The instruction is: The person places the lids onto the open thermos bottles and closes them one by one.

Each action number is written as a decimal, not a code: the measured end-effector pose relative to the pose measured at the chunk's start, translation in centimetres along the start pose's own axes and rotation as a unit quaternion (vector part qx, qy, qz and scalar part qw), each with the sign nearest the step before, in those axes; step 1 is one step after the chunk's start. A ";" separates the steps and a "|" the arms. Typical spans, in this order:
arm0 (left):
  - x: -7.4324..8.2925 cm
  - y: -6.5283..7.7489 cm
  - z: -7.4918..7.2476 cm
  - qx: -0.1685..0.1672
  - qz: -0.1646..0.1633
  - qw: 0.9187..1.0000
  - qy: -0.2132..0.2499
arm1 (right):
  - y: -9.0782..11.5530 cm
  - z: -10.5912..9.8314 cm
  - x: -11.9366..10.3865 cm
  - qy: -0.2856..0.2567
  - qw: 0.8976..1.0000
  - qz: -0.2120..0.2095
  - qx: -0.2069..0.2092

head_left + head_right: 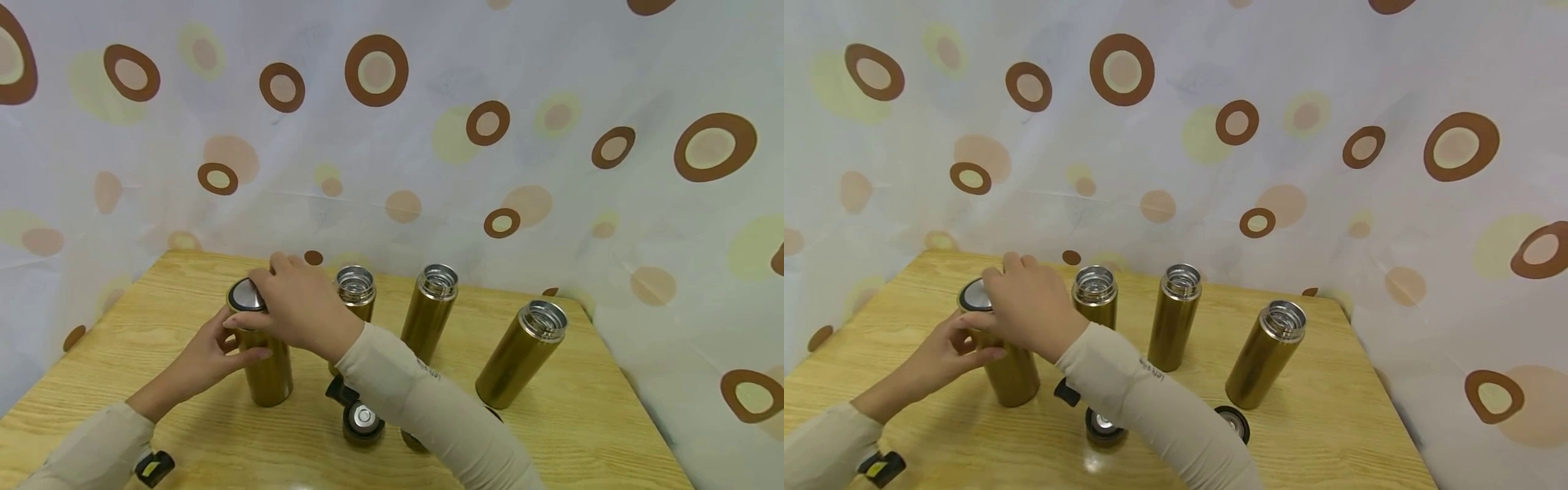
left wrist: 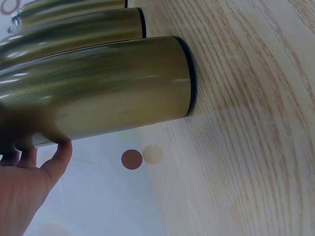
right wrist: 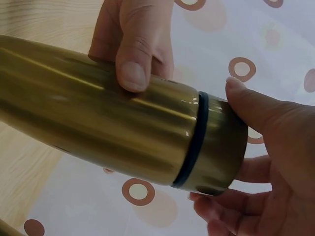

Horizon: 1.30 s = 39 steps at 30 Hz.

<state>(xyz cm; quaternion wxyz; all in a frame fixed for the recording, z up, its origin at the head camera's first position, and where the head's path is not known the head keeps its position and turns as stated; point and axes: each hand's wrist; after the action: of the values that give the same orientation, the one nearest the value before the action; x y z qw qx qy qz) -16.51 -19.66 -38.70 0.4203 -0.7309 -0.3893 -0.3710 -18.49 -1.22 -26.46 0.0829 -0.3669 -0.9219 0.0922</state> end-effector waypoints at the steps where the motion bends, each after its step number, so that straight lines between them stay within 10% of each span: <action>1: 0.0 0.0 0.0 0.002 0.003 1.000 -0.003 | 0.0 0.1 -0.1 0.000 1.000 0.007 0.007; 17: 0.5 -0.1 -0.4 0.002 -0.005 0.999 -0.038 | -0.6 1.6 -1.9 0.093 0.977 0.099 0.164; 39: 0.3 0.0 0.0 0.001 -0.019 1.000 -0.024 | 0.0 1.7 -2.2 0.107 0.977 0.106 0.148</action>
<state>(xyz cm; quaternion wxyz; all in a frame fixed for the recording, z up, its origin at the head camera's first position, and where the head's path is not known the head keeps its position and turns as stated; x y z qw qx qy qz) -16.42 -19.55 -38.46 0.4044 -0.7316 -0.4131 -0.3612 -17.29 -2.98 -28.30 0.2244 -0.4541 -0.8397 0.1958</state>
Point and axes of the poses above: each hand's wrist, its own y-axis away from the middle knuckle, its own z-axis out of the palm, x = y × z
